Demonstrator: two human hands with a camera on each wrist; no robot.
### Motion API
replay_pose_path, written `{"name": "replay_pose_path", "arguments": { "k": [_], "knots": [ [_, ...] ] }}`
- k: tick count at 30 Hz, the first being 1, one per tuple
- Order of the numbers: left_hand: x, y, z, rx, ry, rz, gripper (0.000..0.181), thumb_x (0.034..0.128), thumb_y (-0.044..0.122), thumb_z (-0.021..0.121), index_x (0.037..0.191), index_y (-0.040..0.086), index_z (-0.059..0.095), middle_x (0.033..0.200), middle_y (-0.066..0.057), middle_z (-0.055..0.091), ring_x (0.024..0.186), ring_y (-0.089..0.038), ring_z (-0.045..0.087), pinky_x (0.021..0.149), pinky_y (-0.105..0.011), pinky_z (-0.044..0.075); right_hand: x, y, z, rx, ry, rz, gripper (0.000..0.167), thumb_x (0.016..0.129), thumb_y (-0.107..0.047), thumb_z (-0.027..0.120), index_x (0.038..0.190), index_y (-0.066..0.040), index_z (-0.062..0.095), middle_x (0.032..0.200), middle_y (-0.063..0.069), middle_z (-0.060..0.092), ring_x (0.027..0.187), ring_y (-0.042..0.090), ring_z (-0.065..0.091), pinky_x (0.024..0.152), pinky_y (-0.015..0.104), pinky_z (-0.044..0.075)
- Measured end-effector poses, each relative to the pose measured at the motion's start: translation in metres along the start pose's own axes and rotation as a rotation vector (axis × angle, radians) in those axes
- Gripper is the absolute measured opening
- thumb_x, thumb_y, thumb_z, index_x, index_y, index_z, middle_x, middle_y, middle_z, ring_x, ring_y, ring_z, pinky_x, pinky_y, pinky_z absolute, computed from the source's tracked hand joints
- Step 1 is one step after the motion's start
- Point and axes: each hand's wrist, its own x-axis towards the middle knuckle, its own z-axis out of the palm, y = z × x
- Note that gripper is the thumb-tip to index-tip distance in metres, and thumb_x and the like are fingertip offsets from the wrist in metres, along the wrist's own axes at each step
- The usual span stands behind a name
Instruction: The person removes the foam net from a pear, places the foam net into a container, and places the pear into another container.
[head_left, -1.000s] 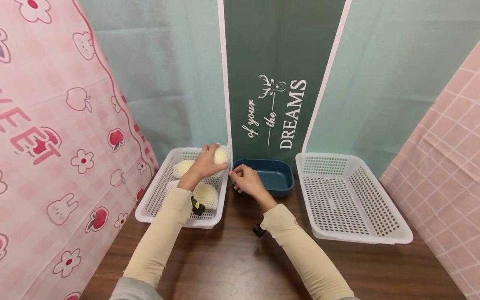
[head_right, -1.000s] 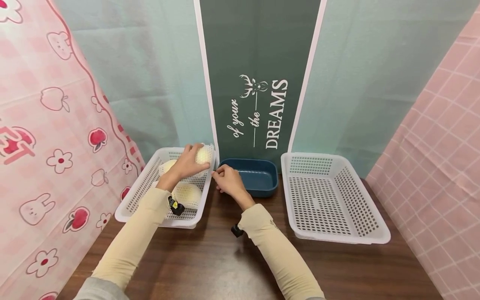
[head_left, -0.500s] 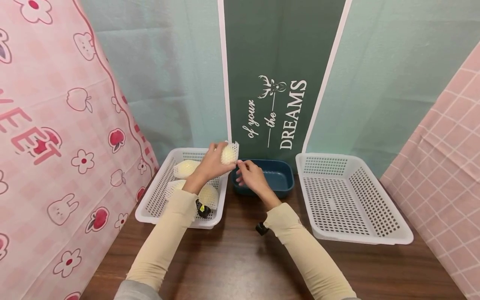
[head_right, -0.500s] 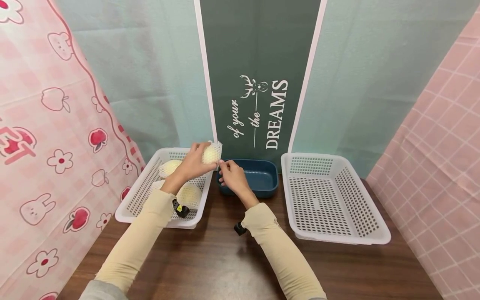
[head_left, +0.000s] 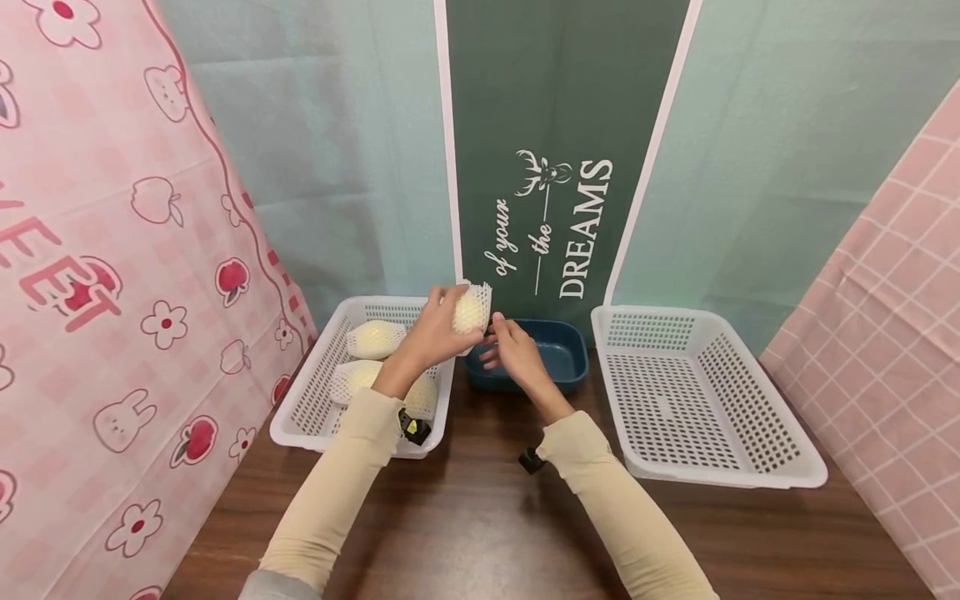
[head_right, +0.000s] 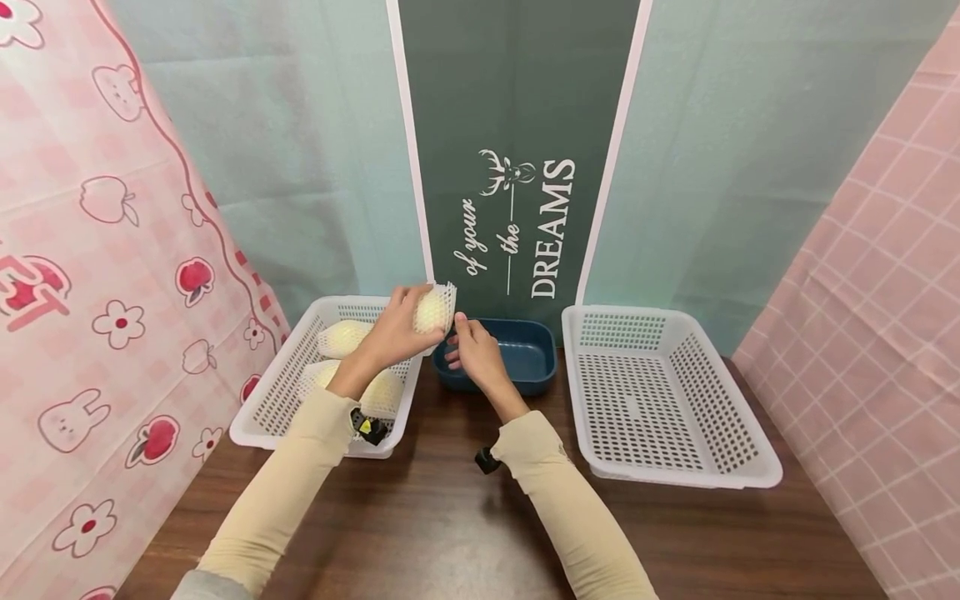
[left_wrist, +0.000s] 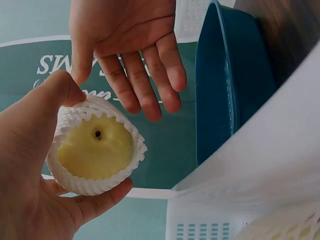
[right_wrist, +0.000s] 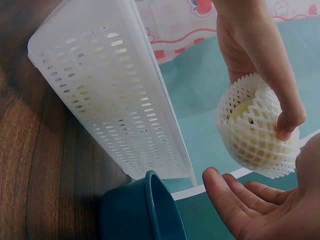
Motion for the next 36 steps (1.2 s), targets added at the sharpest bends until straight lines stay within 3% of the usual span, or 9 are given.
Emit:
{"name": "replay_pose_path", "arguments": {
  "k": [15, 21, 27, 36],
  "knots": [
    [-0.010, 0.020, 0.014, -0.016, 0.034, 0.069, 0.089, 0.0877, 0.039, 0.076, 0.165, 0.019, 0.037, 0.146, -0.017, 0.044, 0.100, -0.027, 0.058, 0.080, -0.039, 0.052, -0.014, 0.001, -0.015, 0.102, -0.011, 0.025, 0.062, 0.115, -0.052, 0.034, 0.135, 0.002, 0.058, 0.116, 0.023, 0.069, 0.097, 0.033, 0.078, 0.095, 0.058, 0.059],
    [-0.016, 0.025, 0.020, -0.036, 0.049, 0.091, 0.088, 0.0879, 0.039, 0.075, 0.165, 0.020, 0.037, 0.144, -0.014, 0.044, 0.099, -0.025, 0.057, 0.078, -0.037, 0.051, -0.023, -0.002, -0.022, 0.105, -0.027, 0.031, 0.067, 0.114, -0.056, 0.034, 0.141, 0.001, 0.056, 0.125, 0.025, 0.066, 0.098, 0.033, 0.078, 0.098, 0.057, 0.059],
    [-0.022, 0.030, 0.024, -0.029, 0.060, 0.140, 0.087, 0.0885, 0.037, 0.076, 0.165, 0.017, 0.038, 0.141, -0.014, 0.047, 0.104, -0.026, 0.056, 0.083, -0.038, 0.053, -0.031, 0.000, -0.028, 0.111, -0.052, 0.021, 0.069, 0.114, -0.055, 0.032, 0.145, 0.003, 0.053, 0.128, 0.026, 0.066, 0.097, 0.029, 0.078, 0.096, 0.053, 0.060],
    [-0.029, 0.035, 0.031, -0.063, 0.061, 0.177, 0.089, 0.0881, 0.037, 0.077, 0.165, 0.017, 0.037, 0.145, -0.015, 0.048, 0.115, -0.028, 0.058, 0.094, -0.044, 0.055, -0.043, 0.002, -0.035, 0.100, -0.044, 0.001, 0.063, 0.115, -0.052, 0.033, 0.137, 0.002, 0.057, 0.126, 0.024, 0.066, 0.097, 0.025, 0.078, 0.093, 0.044, 0.062]
  ]
}}
